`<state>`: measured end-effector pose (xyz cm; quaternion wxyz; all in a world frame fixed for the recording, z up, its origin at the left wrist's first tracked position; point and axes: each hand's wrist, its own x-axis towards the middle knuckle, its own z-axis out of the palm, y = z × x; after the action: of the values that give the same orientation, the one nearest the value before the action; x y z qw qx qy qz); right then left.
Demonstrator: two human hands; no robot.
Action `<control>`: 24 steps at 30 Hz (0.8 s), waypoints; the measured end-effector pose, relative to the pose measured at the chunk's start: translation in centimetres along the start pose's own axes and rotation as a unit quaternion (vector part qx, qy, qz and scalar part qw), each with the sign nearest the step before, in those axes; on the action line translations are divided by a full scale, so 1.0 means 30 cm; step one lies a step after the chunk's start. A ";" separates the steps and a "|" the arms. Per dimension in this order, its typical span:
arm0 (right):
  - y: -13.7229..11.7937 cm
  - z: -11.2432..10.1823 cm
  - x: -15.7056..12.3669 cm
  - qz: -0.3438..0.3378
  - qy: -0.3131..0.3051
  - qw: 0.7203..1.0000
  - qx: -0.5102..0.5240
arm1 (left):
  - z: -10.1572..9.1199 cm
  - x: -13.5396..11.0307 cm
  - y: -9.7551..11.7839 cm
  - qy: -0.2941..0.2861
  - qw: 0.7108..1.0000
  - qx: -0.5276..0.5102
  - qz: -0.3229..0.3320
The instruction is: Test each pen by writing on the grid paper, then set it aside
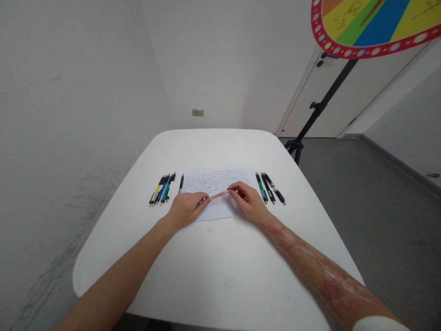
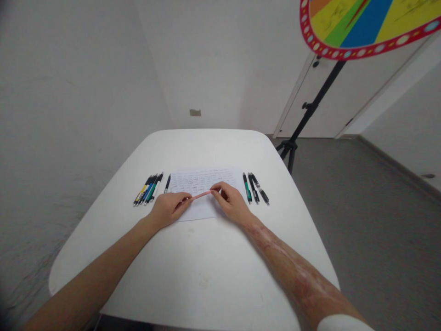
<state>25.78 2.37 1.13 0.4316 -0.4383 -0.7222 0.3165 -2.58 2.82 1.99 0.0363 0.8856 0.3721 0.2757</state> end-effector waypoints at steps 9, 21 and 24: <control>0.002 0.002 0.001 -0.013 0.013 1.000 -0.007 | 0.007 -0.001 -0.008 -0.031 0.999 0.022 -0.022; 0.011 0.003 -0.005 -0.020 0.023 0.999 -0.018 | 0.004 0.000 -0.012 -0.050 0.998 0.033 -0.012; 0.010 0.003 -0.005 -0.017 0.022 0.999 -0.017 | 0.000 0.000 -0.008 -0.031 0.999 0.029 -0.006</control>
<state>25.84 2.34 0.80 0.4455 -0.4395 -0.7252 0.2871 -2.73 2.98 1.92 0.0241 0.8920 0.3843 0.2369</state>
